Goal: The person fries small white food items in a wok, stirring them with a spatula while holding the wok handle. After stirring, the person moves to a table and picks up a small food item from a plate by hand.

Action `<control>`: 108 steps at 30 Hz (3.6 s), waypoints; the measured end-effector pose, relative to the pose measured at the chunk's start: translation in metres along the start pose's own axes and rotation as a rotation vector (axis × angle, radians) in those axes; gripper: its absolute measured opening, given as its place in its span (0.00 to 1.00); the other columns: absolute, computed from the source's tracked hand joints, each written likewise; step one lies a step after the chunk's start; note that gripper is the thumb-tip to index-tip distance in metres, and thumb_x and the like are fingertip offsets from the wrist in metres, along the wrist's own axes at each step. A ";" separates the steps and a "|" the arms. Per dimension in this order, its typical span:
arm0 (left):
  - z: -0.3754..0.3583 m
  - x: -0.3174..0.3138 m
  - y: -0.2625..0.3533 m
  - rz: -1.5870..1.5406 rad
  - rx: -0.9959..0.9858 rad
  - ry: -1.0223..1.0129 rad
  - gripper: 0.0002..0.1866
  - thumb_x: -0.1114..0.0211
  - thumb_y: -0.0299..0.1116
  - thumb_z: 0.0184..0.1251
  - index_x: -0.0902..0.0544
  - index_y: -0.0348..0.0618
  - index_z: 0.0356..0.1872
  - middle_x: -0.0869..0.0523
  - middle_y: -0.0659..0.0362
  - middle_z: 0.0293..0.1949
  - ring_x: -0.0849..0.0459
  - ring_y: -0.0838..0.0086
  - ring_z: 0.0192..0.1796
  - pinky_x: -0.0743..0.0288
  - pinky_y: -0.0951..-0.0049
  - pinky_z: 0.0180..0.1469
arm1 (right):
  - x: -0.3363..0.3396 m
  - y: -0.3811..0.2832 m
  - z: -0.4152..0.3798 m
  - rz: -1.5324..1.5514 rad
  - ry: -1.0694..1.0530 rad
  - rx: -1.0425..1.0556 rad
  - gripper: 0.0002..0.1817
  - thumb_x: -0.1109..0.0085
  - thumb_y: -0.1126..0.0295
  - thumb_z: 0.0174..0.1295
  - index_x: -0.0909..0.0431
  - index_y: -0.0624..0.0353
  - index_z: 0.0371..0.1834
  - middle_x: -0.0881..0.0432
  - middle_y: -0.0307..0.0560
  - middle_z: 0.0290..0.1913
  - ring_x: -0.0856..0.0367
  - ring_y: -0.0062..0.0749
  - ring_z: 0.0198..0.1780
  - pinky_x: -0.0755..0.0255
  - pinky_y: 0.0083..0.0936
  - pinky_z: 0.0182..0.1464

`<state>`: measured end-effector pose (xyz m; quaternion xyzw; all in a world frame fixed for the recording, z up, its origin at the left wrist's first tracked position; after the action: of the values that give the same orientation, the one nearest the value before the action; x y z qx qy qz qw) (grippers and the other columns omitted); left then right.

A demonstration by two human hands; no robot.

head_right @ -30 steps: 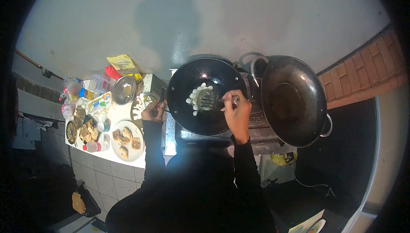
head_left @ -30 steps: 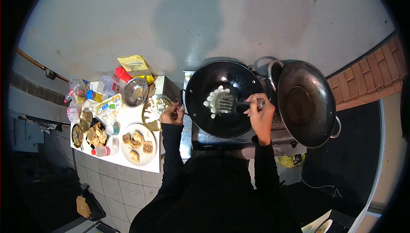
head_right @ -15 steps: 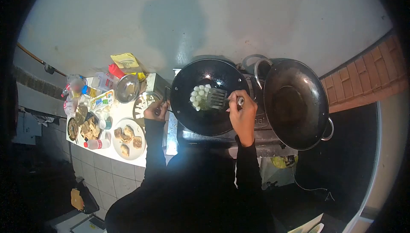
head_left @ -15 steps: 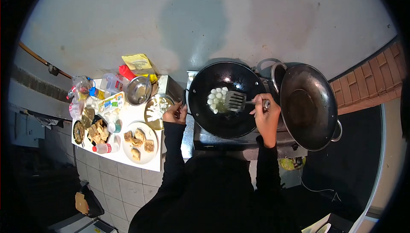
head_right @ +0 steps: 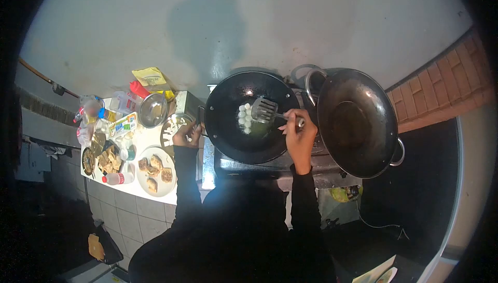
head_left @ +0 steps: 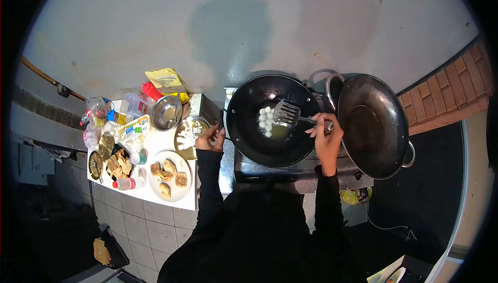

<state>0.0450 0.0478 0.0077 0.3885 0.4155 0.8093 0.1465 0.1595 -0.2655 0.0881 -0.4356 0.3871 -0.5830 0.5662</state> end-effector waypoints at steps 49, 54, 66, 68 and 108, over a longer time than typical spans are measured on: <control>0.009 0.009 0.015 0.124 0.034 -0.045 0.15 0.28 0.35 0.54 0.14 0.42 0.43 0.23 0.59 0.21 0.25 0.70 0.23 0.29 0.71 0.29 | -0.022 0.028 -0.015 0.152 -0.070 -0.228 0.19 0.49 0.75 0.68 0.38 0.60 0.17 0.25 0.42 0.20 0.33 0.13 0.14 0.36 0.12 0.14; 0.009 0.010 0.015 0.132 0.003 -0.044 0.16 0.28 0.36 0.53 0.14 0.43 0.43 0.23 0.59 0.21 0.24 0.70 0.23 0.29 0.71 0.29 | -0.034 0.045 -0.017 0.135 -0.106 -0.251 0.17 0.51 0.77 0.68 0.36 0.61 0.18 0.25 0.44 0.21 0.31 0.14 0.14 0.34 0.14 0.14; 0.003 0.011 0.012 0.083 -0.015 -0.037 0.14 0.28 0.35 0.53 0.13 0.43 0.41 0.25 0.59 0.21 0.25 0.69 0.23 0.30 0.70 0.28 | -0.036 0.055 -0.022 0.067 -0.104 -0.208 0.18 0.47 0.79 0.65 0.38 0.60 0.16 0.28 0.38 0.17 0.35 0.10 0.15 0.39 0.11 0.14; 0.001 0.012 0.016 0.094 -0.050 -0.022 0.13 0.29 0.34 0.54 0.13 0.43 0.41 0.24 0.58 0.21 0.24 0.68 0.24 0.29 0.70 0.29 | -0.037 0.047 -0.022 0.068 -0.106 -0.226 0.18 0.48 0.78 0.66 0.36 0.60 0.16 0.27 0.38 0.18 0.35 0.10 0.15 0.39 0.11 0.14; -0.165 0.010 0.105 0.130 0.320 0.309 0.13 0.31 0.33 0.57 0.15 0.45 0.44 0.25 0.62 0.23 0.29 0.79 0.20 0.34 0.78 0.24 | -0.005 0.039 -0.011 0.267 -0.411 -0.243 0.20 0.50 0.69 0.70 0.28 0.67 0.19 0.25 0.41 0.20 0.30 0.16 0.15 0.30 0.16 0.16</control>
<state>-0.0765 -0.1029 0.0374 0.3042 0.5300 0.7908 -0.0347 0.1614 -0.2629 0.0469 -0.5545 0.3852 -0.3517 0.6484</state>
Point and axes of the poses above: each hand's wrist, its own z-axis towards the middle knuckle, its own x-axis out of the back of the hand, y = z × x, the point moved 6 cm from there along z, towards the middle knuckle
